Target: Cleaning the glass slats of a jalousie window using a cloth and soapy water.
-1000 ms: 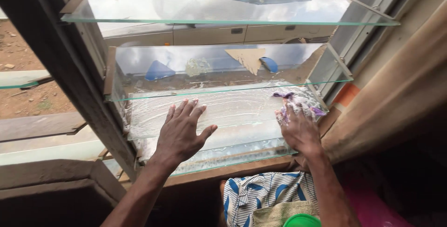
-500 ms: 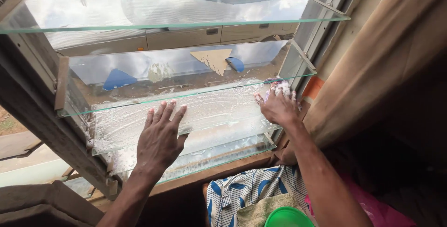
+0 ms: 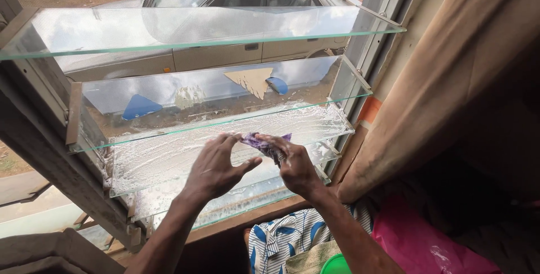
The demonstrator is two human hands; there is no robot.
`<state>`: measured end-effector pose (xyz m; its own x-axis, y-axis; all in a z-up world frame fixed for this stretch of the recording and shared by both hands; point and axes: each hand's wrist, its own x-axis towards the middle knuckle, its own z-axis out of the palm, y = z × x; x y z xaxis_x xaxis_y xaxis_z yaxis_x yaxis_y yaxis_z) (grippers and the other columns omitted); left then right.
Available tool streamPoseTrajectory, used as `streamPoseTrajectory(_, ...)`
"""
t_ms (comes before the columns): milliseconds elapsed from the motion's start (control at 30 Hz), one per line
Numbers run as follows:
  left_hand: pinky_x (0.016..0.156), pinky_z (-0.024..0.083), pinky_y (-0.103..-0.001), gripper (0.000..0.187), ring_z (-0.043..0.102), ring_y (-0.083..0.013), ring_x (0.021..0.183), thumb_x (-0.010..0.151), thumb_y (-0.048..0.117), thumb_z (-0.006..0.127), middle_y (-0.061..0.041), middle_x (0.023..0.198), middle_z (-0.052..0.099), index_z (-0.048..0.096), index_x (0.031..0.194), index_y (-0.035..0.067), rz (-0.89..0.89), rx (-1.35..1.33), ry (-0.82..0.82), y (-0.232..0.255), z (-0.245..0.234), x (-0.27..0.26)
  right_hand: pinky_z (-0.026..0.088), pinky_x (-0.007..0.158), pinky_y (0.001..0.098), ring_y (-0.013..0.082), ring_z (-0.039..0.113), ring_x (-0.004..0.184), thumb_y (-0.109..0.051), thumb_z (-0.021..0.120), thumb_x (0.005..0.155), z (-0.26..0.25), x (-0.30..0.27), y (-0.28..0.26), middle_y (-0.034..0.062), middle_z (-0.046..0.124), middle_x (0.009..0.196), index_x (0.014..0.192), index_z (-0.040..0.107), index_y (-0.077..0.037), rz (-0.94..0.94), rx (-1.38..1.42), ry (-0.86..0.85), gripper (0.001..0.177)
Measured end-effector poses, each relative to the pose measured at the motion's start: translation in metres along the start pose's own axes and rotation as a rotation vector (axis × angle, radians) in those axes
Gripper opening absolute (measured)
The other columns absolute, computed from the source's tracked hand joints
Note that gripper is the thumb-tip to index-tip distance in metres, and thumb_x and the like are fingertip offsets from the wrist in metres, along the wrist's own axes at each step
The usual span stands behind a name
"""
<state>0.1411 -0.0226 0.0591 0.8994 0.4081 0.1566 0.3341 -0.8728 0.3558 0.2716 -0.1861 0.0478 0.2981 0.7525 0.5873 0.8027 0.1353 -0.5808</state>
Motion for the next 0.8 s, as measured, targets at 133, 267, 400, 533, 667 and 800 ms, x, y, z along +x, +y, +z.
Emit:
streamPoseTrajectory(133, 0.109, 0.048, -0.043, 0.063, 0.062, -0.0287, 0.129, 0.090, 0.046, 0.068, -0.017, 0.137, 0.065, 0.057, 0.140, 0.008, 0.057, -0.466, 0.092, 0.004, 0.019, 0.003, 0.050, 0.113, 0.0361, 0.0258, 0.066, 0.125, 0.016, 0.033, 0.081, -0.005, 0.005, 0.006, 0.0225, 0.068, 0.131, 0.133, 0.060, 0.008, 0.130, 0.405, 0.104, 0.059)
streamPoseTrajectory(267, 0.098, 0.057, -0.043, 0.033, 0.073, -0.0284, 0.110, 0.098, 0.029, 0.062, -0.017, 0.113, 0.076, 0.068, 0.116, 0.002, 0.069, -0.826, 0.268, 0.011, 0.022, 0.004, 0.058, 0.101, 0.0384, 0.0251, 0.068, 0.112, 0.013, 0.038, 0.087, -0.011, -0.002, 0.021, 0.0218, 0.067, 0.122, 0.123, 0.062, 0.008, 0.215, 0.587, 0.284, 0.044)
streamPoseTrajectory(400, 0.096, 0.058, -0.041, 0.021, 0.077, -0.0247, 0.100, 0.103, 0.021, 0.047, -0.017, 0.100, 0.075, 0.057, 0.105, 0.003, -0.007, -1.485, 0.185, 0.026, 0.022, 0.000, 0.067, 0.070, 0.0441, 0.0287, 0.074, 0.082, 0.000, 0.040, 0.101, -0.024, -0.014, 0.006, 0.0192, 0.070, 0.102, 0.116, 0.059, 0.004, 0.451, 0.657, 0.443, 0.024)
streamPoseTrajectory(533, 0.093, 0.063, -0.042, 0.021, 0.077, -0.0266, 0.095, 0.106, 0.021, 0.040, -0.017, 0.101, 0.075, 0.053, 0.101, 0.005, 0.019, -1.671, 0.197, 0.038, 0.031, -0.001, 0.065, 0.060, 0.0448, 0.0311, 0.075, 0.067, -0.008, 0.041, 0.103, -0.034, -0.052, 0.030, 0.0187, 0.073, 0.090, 0.116, 0.054, 0.000, 0.546, 0.735, 0.572, 0.020)
streamPoseTrajectory(667, 0.089, 0.063, -0.043, 0.022, 0.075, -0.0257, 0.092, 0.108, 0.022, 0.042, -0.017, 0.098, 0.071, 0.053, 0.100, 0.004, 0.101, -1.650, 0.199, 0.052, 0.048, 0.000, 0.062, 0.055, 0.0408, 0.0249, 0.071, 0.063, -0.016, 0.045, 0.105, -0.055, -0.109, 0.047, 0.0133, 0.073, 0.087, 0.117, 0.058, -0.004, 0.607, 0.749, 0.725, 0.021)
streamPoseTrajectory(800, 0.085, 0.066, -0.041, 0.026, 0.076, -0.0220, 0.090, 0.108, 0.025, 0.041, -0.015, 0.094, 0.070, 0.052, 0.098, 0.004, 0.112, -1.614, 0.149, 0.085, 0.058, -0.003, 0.060, 0.055, 0.0361, 0.0166, 0.065, 0.064, -0.019, 0.053, 0.108, -0.075, -0.176, 0.067, 0.0084, 0.071, 0.088, 0.109, 0.066, -0.003, 0.642, 0.673, 0.815, 0.021)
